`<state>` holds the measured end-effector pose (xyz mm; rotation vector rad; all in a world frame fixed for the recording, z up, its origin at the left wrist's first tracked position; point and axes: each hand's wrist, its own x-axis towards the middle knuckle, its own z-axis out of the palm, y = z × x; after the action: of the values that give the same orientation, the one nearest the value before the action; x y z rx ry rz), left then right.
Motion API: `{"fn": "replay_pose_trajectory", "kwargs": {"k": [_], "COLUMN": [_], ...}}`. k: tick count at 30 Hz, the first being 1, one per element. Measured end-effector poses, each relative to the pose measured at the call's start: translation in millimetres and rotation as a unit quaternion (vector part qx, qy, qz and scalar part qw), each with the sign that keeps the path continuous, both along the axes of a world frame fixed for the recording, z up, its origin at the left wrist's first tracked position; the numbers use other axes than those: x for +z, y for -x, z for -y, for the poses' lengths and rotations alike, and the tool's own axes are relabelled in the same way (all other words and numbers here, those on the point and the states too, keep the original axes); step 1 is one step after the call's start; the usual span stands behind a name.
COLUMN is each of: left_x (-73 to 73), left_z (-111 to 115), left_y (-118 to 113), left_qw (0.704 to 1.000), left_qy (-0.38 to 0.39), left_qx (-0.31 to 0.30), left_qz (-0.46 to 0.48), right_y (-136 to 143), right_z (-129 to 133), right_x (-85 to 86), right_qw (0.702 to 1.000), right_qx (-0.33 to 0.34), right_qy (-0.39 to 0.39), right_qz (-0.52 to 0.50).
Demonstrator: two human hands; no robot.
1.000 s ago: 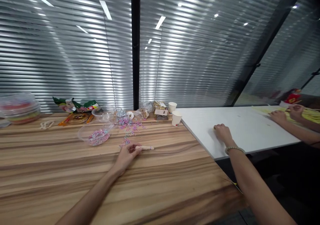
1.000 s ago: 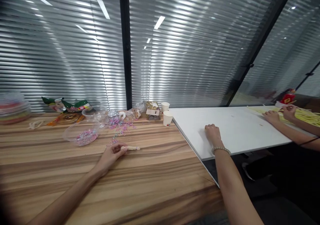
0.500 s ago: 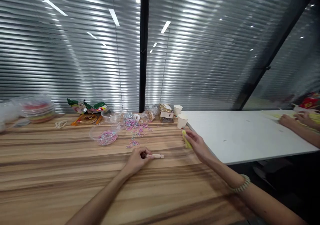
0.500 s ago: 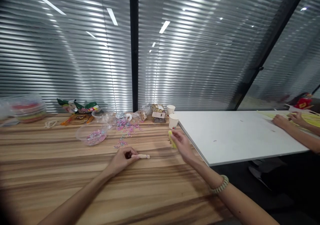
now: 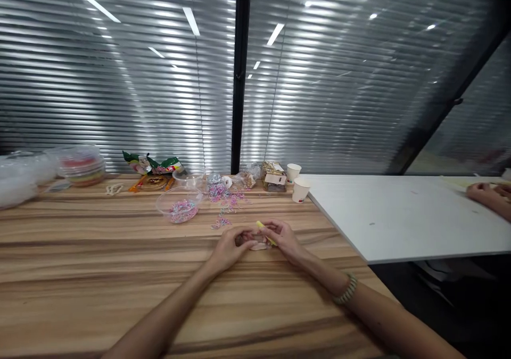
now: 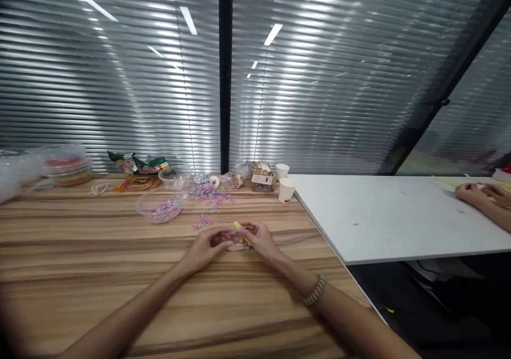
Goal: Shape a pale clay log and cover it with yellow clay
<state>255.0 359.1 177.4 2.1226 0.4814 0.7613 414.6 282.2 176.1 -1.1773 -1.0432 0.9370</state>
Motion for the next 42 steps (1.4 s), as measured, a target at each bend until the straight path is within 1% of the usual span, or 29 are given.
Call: {"fn": "replay_pose_trajectory", "kwargs": {"k": [3,6,8,11,15,17,20,22,24,25,26,28,30,32,35,38,40,42], "left_x": [-1.3,-0.4,1.5,3.3,2.4,1.9,3.0,5.0,7.1,7.8,8.2,7.5,5.3,2.8,0.1,0.4,2.5,5.4], "left_z": [0.7,5.3,9.6,14.5,18.7,19.8,14.9,4.3,-11.0,-19.2,-26.9,-38.4,-43.3,-43.2,-40.2,-36.6,-31.3,-22.6], "left_y": [-0.6,-0.4,-0.2,-0.1,-1.3,-2.5,-2.3,1.8,9.8,14.8,19.9,28.6,33.1,33.6,31.0,27.2,22.7,16.5], "left_qw": [0.998,0.997,0.997,0.999,0.998,0.997,0.997,0.995,0.987,0.983,0.979,0.972,0.964,0.956,0.95,0.954,0.969,0.987], "left_qy": [0.036,0.06,0.056,0.041,0.043,0.047,0.045,0.031,-0.004,-0.035,-0.074,-0.138,-0.175,-0.192,-0.195,-0.187,-0.155,-0.084], "left_qx": [0.034,0.023,0.015,0.023,0.034,0.043,0.051,0.088,0.157,0.181,0.188,0.18,0.176,0.183,0.196,0.192,0.165,0.126], "left_qz": [0.036,0.051,0.044,0.025,0.032,0.037,0.041,0.044,0.031,0.011,-0.013,-0.057,-0.096,-0.127,-0.147,-0.131,-0.098,-0.056], "right_y": [0.1,4.0,6.7,8.8,10.4,11.3,11.2,9.4,6.7,5.4,4.3,2.8,2.5,2.9,4.1,5.5,6.7,8.4], "right_z": [4.3,10.0,14.2,19.6,23.3,23.6,23.3,23.0,22.8,22.8,22.8,22.9,23.2,23.3,23.4,23.6,24.1,24.8], "right_x": [-1.9,-3.1,-3.1,-2.8,-4.4,-6.0,-8.7,-10.3,-11.7,-12.2,-12.6,-13.1,-13.3,-13.0,-11.3,-8.0,-5.5,-3.3], "right_qw": [0.994,0.981,0.97,0.942,0.918,0.898,0.859,0.846,0.846,0.848,0.852,0.862,0.872,0.883,0.905,0.926,0.934,0.939], "right_qx": [-0.001,-0.005,0.002,0.01,0.004,0.022,0.047,0.033,0.007,-0.003,-0.013,-0.025,-0.029,-0.031,-0.036,-0.038,-0.035,-0.032], "right_qy": [-0.012,-0.026,-0.038,-0.073,-0.099,-0.113,-0.125,-0.116,-0.103,-0.096,-0.09,-0.079,-0.073,-0.071,-0.064,-0.046,-0.034,-0.03], "right_qz": [0.112,0.193,0.242,0.327,0.384,0.425,0.495,0.519,0.524,0.521,0.515,0.5,0.483,0.463,0.419,0.372,0.353,0.341]}}
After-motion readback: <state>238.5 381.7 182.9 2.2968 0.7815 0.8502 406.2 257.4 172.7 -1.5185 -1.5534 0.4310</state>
